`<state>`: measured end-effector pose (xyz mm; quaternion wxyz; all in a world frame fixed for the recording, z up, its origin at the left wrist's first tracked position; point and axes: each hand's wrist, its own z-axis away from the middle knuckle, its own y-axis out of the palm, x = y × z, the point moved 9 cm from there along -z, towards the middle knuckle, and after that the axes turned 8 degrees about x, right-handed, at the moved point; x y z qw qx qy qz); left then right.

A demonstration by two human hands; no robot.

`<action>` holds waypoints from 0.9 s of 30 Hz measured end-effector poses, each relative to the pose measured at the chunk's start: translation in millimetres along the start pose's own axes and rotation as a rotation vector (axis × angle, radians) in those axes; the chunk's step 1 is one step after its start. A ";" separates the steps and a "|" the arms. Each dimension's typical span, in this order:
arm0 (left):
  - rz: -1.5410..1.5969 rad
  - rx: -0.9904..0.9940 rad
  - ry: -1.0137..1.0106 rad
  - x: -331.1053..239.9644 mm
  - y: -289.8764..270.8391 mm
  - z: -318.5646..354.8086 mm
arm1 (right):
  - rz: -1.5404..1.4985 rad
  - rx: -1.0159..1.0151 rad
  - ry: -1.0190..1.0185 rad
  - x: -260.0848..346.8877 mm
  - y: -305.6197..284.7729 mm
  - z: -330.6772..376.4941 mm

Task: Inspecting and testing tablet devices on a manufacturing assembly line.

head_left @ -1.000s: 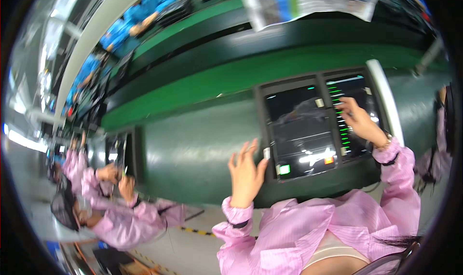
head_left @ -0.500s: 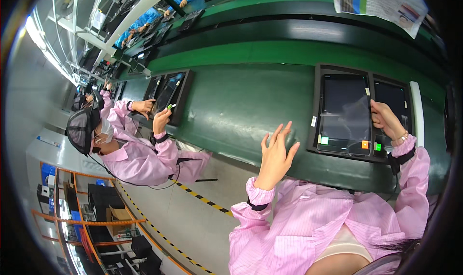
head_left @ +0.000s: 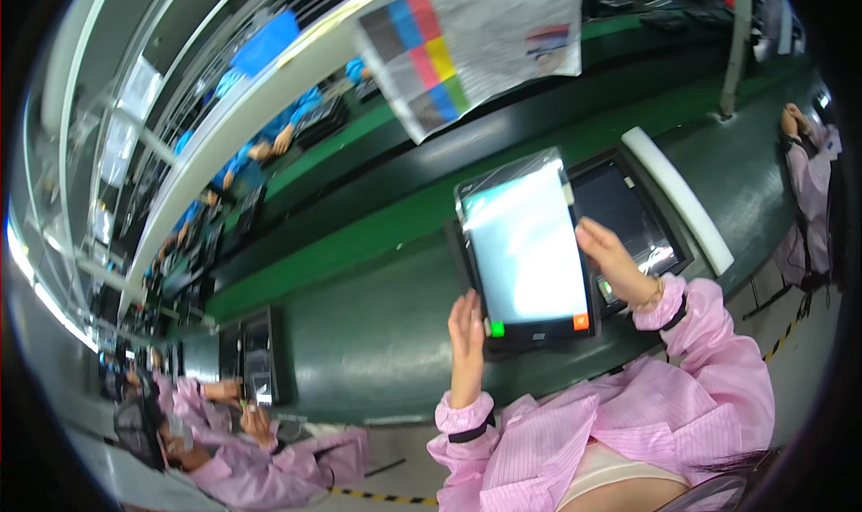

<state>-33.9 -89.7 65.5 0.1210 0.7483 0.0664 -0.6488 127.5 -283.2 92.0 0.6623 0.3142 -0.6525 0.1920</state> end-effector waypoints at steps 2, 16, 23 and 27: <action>0.343 -0.010 -0.087 12.5 5.6 -2.1 | -0.054 0.009 -0.010 5.1 3.6 10.7; 0.313 -0.202 -0.082 3.5 20.4 6.8 | -0.074 -0.026 -0.398 81.6 -6.9 -24.0; 0.285 -0.129 -0.112 -1.0 20.1 8.0 | 0.082 -0.032 -0.342 107.7 -17.1 -20.8; 0.291 -0.135 -0.092 -0.5 18.8 6.7 | 0.104 0.021 -0.287 107.9 -18.8 -12.7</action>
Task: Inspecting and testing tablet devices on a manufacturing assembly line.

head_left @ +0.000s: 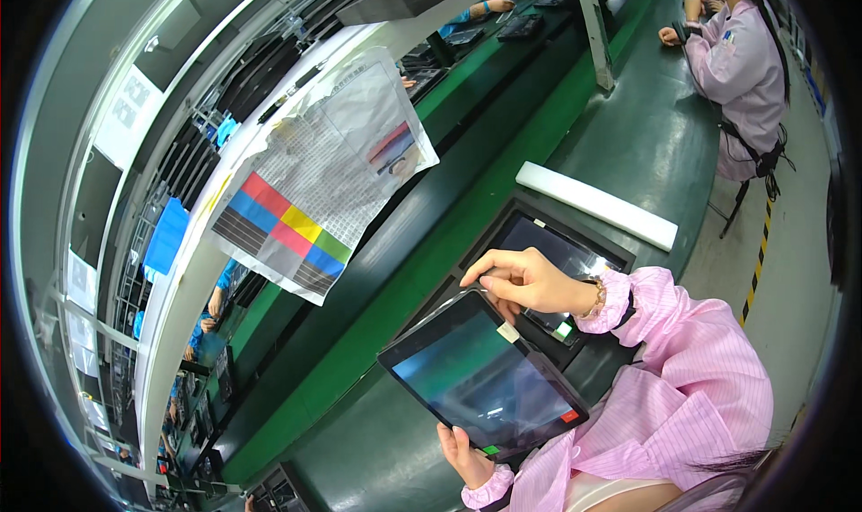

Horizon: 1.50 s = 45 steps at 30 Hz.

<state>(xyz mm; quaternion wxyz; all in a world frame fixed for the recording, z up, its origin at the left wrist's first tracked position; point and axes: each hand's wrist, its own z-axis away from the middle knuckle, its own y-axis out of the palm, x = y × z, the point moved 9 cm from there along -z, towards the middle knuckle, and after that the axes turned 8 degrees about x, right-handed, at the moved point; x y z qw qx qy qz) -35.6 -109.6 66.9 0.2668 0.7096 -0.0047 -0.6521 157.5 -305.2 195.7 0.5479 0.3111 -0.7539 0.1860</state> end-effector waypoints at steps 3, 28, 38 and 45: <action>-0.024 -0.018 0.015 -1.0 -2.3 -0.5 | -0.010 0.022 -0.052 4.3 -0.2 -0.4; -0.145 -0.035 0.185 -38.6 23.2 -26.5 | -0.636 0.189 0.300 -68.3 27.4 5.6; -0.435 0.010 0.479 -100.1 42.6 -72.5 | -0.574 0.001 -0.128 -10.0 10.7 -67.6; -0.368 0.283 0.283 -75.9 37.9 -124.5 | -0.486 -0.044 -0.229 0.5 -14.0 -124.3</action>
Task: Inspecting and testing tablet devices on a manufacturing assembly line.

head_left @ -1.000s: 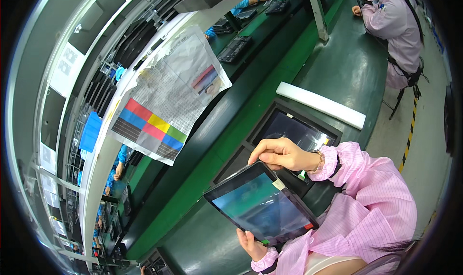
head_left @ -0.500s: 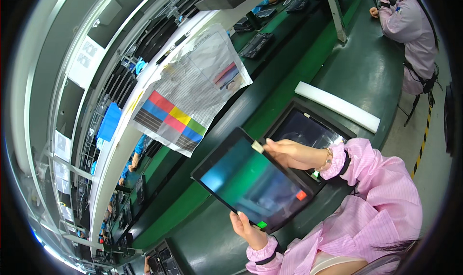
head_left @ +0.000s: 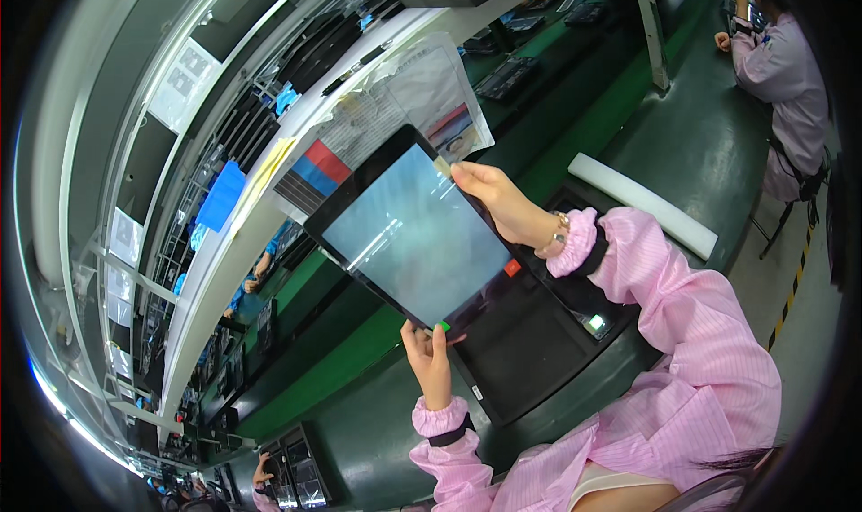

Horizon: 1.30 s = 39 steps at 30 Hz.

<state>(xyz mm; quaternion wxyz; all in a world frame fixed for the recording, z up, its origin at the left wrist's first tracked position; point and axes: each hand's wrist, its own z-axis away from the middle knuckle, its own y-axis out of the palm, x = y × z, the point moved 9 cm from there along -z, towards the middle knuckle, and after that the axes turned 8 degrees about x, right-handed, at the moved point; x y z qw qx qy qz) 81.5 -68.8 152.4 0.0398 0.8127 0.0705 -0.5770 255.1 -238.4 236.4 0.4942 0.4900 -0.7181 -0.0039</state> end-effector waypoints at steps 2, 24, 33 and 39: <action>-0.040 -0.034 0.016 0.4 -2.1 -5.5 | 0.021 0.015 -0.011 -0.9 -2.2 -10.2; -0.181 -0.258 0.157 -61.5 -15.4 -18.9 | 0.001 -0.048 0.048 -0.5 -0.3 33.6; -0.274 -0.380 0.065 -58.7 -5.4 -26.5 | 0.079 -0.072 0.024 5.6 -4.9 53.6; -0.277 -0.384 0.166 -61.7 2.6 -3.6 | 0.093 -0.064 0.025 12.8 -2.0 63.0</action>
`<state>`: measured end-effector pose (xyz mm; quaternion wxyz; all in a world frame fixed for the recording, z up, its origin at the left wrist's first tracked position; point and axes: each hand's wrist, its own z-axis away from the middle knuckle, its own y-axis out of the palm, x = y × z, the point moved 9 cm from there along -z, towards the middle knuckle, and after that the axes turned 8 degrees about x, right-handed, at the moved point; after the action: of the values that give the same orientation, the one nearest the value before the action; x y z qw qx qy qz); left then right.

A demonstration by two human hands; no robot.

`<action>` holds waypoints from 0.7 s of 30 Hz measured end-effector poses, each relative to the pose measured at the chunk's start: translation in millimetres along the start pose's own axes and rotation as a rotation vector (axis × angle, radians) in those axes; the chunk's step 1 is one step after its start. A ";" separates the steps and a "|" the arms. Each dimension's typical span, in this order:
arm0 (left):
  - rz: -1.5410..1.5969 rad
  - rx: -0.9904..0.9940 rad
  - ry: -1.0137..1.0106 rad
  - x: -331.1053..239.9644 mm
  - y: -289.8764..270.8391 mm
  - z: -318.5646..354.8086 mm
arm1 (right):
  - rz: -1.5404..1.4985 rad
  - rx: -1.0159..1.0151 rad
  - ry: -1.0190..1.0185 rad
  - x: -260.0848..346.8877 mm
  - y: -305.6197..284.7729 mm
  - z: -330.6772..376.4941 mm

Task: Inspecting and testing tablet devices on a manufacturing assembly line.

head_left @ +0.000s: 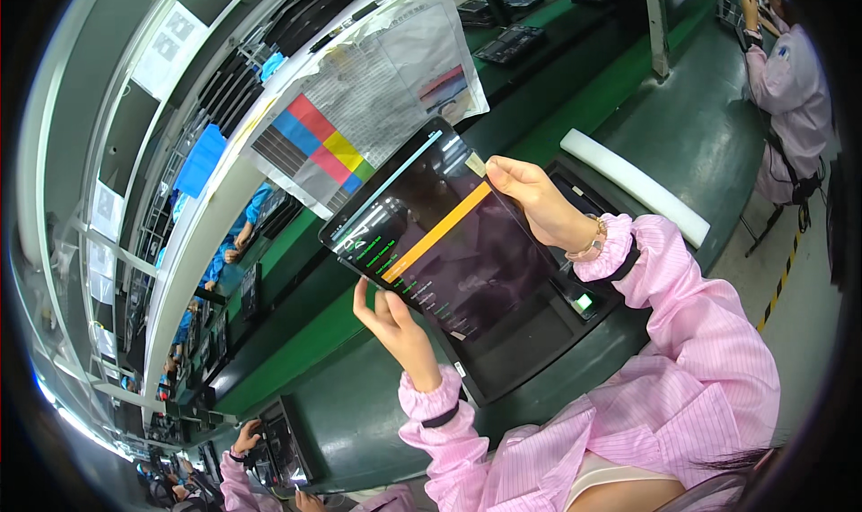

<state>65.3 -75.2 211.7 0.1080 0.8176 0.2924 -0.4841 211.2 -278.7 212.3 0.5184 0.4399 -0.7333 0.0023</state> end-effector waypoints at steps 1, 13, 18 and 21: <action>-0.025 0.059 0.003 -0.8 0.2 8.9 | 0.007 0.017 -0.020 4.8 1.4 2.1; -0.062 0.175 -0.080 14.7 -8.3 100.1 | -0.045 0.020 -0.029 28.1 15.7 27.3; -0.086 0.199 0.016 6.0 -9.0 104.7 | -0.026 0.069 -0.034 36.9 24.7 29.8; -0.159 0.212 -0.032 11.3 -14.3 108.3 | -0.041 0.058 -0.019 34.0 26.4 29.2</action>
<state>-17.8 -109.2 148.6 -0.0131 0.7909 0.3019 -0.5322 169.3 -297.7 236.7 0.4984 0.4698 -0.7285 0.0087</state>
